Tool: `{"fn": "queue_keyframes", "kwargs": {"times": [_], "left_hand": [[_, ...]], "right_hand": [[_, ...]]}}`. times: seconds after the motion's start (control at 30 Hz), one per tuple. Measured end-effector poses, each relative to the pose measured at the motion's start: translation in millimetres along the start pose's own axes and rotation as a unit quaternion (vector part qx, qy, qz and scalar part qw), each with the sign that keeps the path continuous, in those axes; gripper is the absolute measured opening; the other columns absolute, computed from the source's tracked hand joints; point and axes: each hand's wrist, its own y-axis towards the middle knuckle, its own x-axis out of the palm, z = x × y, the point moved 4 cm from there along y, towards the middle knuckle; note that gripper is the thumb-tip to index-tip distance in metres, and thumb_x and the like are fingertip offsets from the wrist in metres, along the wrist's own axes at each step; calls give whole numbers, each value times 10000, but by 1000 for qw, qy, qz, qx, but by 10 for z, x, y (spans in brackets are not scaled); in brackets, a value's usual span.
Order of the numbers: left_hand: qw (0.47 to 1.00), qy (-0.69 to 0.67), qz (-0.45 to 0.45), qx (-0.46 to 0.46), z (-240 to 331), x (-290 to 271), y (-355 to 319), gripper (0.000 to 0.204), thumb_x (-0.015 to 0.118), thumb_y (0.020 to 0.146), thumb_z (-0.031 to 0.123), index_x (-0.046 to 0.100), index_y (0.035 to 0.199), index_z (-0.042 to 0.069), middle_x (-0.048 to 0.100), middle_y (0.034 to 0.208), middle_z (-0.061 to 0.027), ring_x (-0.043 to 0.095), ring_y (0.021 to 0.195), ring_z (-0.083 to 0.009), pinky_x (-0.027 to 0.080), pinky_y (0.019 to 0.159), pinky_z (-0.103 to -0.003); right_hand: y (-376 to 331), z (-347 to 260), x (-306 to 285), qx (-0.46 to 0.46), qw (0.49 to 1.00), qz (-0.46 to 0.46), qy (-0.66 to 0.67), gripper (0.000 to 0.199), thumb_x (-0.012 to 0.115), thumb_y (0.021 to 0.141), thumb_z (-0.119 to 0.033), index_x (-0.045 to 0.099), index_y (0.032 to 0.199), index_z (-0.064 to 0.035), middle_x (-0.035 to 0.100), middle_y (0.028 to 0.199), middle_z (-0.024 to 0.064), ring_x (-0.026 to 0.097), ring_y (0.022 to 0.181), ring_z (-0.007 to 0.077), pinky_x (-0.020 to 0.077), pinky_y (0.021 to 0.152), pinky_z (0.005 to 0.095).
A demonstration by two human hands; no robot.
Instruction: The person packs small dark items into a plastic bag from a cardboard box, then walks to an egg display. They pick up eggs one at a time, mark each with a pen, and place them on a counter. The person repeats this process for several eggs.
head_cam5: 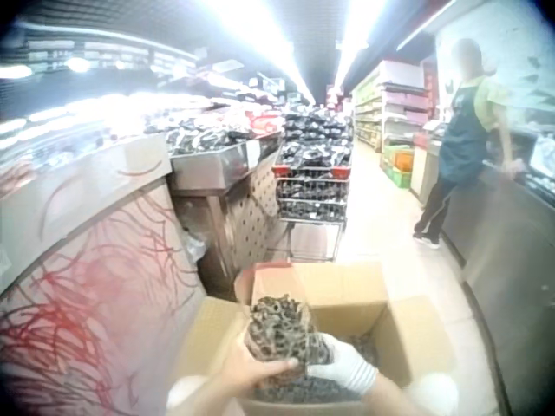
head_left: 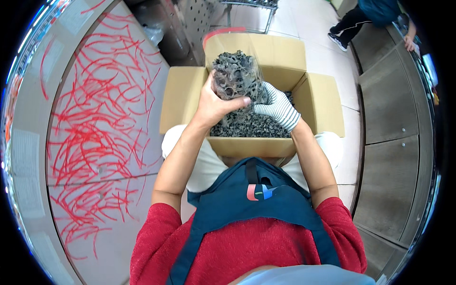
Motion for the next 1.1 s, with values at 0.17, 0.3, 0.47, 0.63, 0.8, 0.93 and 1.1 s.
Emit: {"fn": "queue_keyframes", "kwargs": {"times": [0.17,0.3,0.47,0.63,0.8,0.93,1.1], "left_hand": [[998,-1,55,-12,115,-104,-401,710,854,629,40,488,1237,6,623,1132,-65,594,1034,-142,481,936,-314],[995,51,79,-18,149,-196,-838,712,845,629,28,485,1242,-7,609,1158,-83,594,1056,-159,476,951,-326],[995,-21,95,-8,126,-267,-1521,744,848,629,18,473,1272,-16,576,1213,-102,573,1112,-195,466,981,-341],[991,59,112,-47,-103,-373,-1960,814,853,630,109,452,1329,-10,576,1257,-150,516,1178,-213,371,1048,-358],[987,66,144,2,-29,-369,-2143,976,862,603,85,356,1432,-3,544,1278,-151,506,1194,-216,383,1044,-347],[981,47,171,-84,-81,-339,-2253,927,814,647,48,345,1446,8,495,1294,-144,508,1199,-215,417,1023,-344],[978,67,192,-54,-129,-414,-2239,733,733,791,129,382,1424,10,523,1269,-143,510,1201,-213,430,998,-344]], "right_hand": [[-113,72,277,46,991,-51,-115,564,792,776,-180,563,1247,29,702,1027,117,650,927,186,519,863,316],[-235,32,489,33,980,-121,-155,653,822,700,-300,572,1211,23,672,1087,192,638,1038,273,500,906,361],[-606,-1,980,2,972,-182,-151,787,841,673,-338,497,1295,-1,632,1159,212,615,1082,293,482,960,359],[-861,355,1401,62,969,-220,-97,794,858,660,-342,513,1292,-6,640,1146,157,608,1089,258,482,956,363],[-938,374,1461,58,981,-180,-36,667,824,736,-314,536,1245,6,654,1096,119,618,1018,189,495,918,339],[-935,466,1476,62,984,-166,34,546,736,844,-322,543,1234,8,651,1085,92,607,996,155,499,888,301],[-830,517,1460,86,981,-116,130,407,551,974,-279,540,1305,-43,643,1129,59,606,991,128,514,825,260]]}}
